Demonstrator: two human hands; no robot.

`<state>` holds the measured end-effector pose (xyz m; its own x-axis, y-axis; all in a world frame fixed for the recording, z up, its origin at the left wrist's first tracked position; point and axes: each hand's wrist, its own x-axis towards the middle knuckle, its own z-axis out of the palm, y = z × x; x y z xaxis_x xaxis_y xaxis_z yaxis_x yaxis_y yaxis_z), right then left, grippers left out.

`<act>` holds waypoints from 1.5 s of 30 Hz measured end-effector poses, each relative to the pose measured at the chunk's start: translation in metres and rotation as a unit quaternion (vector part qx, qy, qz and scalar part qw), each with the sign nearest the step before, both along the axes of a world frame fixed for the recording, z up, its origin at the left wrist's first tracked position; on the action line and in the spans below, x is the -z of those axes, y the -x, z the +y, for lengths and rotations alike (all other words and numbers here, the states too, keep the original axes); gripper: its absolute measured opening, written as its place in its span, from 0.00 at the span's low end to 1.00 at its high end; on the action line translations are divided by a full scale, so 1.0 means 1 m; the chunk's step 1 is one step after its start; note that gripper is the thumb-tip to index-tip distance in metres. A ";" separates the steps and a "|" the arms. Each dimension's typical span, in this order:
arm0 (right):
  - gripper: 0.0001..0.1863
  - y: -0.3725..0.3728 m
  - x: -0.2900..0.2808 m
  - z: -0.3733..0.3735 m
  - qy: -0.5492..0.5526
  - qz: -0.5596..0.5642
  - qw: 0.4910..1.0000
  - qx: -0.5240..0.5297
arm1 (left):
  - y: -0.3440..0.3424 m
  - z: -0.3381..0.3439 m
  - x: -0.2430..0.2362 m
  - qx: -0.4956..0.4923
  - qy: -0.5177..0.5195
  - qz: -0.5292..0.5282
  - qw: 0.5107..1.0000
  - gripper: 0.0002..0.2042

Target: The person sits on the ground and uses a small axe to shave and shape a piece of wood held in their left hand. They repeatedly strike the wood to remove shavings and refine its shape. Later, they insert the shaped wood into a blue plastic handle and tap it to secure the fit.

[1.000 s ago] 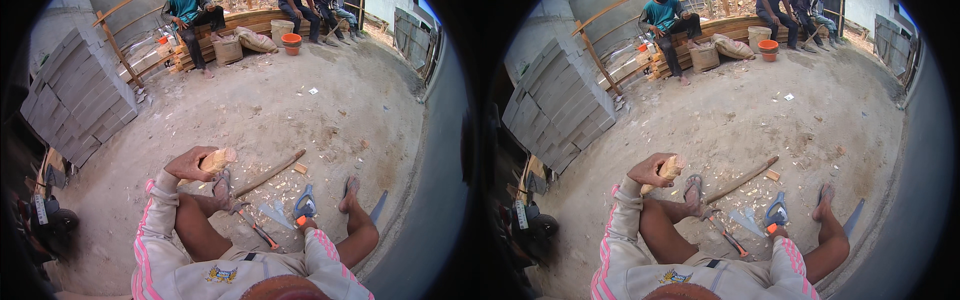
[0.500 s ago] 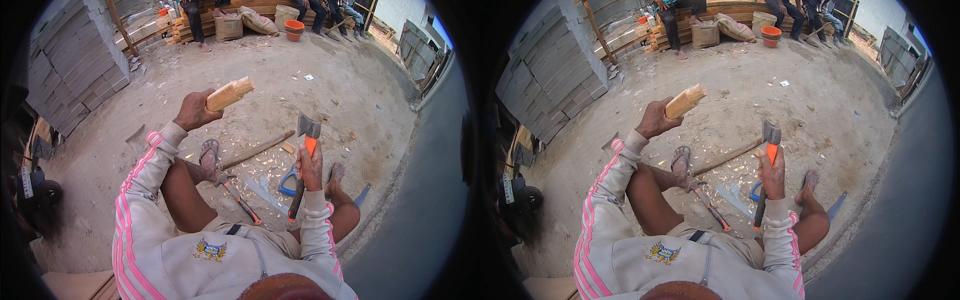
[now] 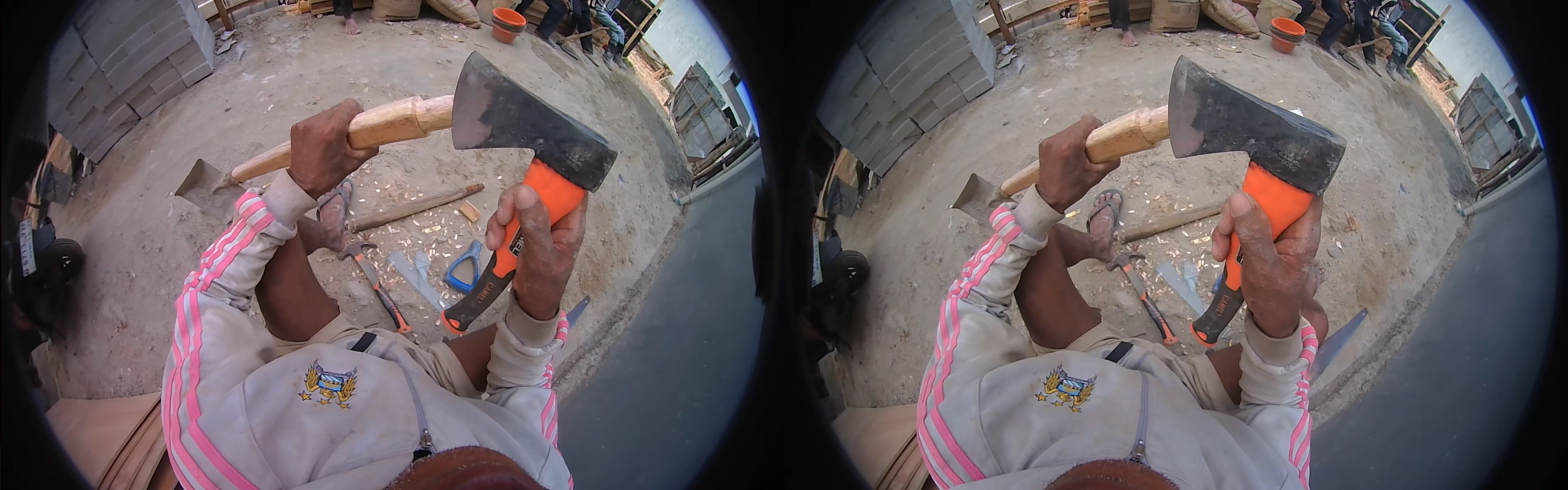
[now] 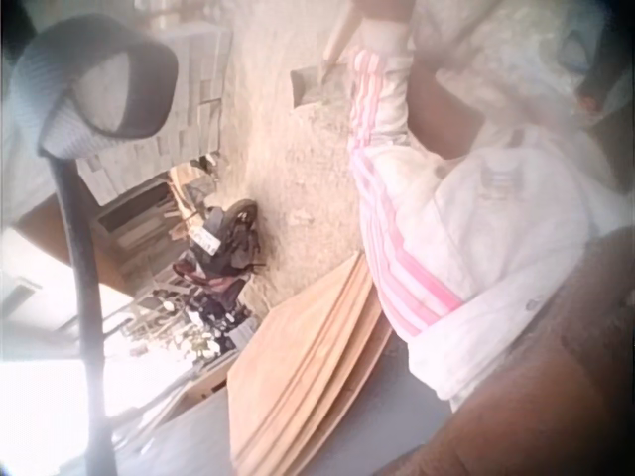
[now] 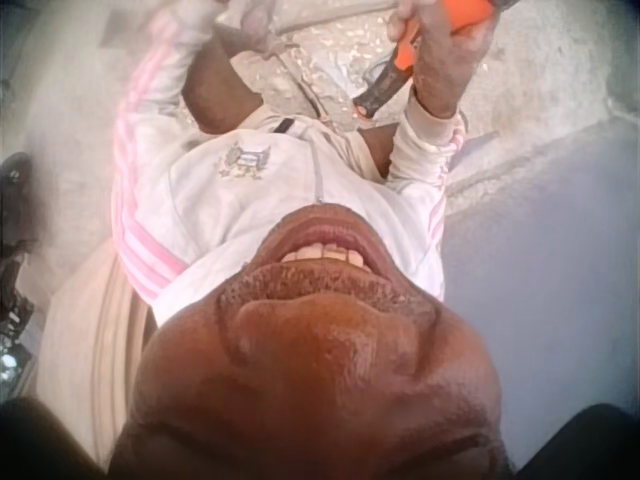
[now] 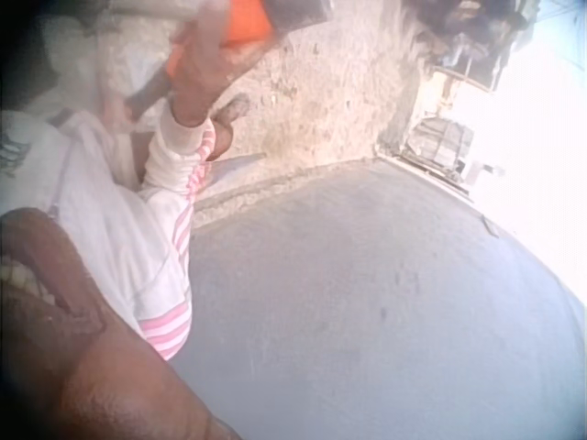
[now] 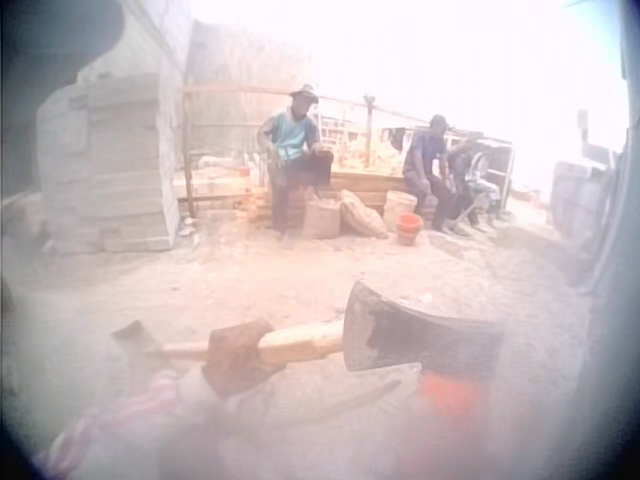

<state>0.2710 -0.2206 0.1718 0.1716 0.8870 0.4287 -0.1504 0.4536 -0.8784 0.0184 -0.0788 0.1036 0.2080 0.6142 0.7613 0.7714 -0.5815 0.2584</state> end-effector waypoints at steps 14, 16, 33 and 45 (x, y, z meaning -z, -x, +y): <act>0.09 0.012 0.004 0.014 0.002 -0.034 0.999 0.021 | -0.004 0.003 0.011 0.019 0.015 0.012 1.000 0.19; 0.10 0.004 0.001 0.010 -0.018 -0.035 0.998 0.048 | -0.005 0.003 0.011 0.025 0.019 0.009 0.999 0.19; 0.09 0.016 0.012 0.019 0.053 -0.022 0.998 0.024 | -0.007 0.003 0.016 0.027 0.039 0.030 0.998 0.20; 0.09 0.001 -0.004 0.008 0.006 -0.010 0.998 0.066 | -0.011 0.001 0.018 0.050 0.043 0.023 0.998 0.18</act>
<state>0.2701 -0.2128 0.1762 0.2800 0.8622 0.4222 -0.0728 0.4576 -0.8862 0.0293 -0.0776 0.0855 0.3049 0.6508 0.6953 0.7231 -0.6333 0.2757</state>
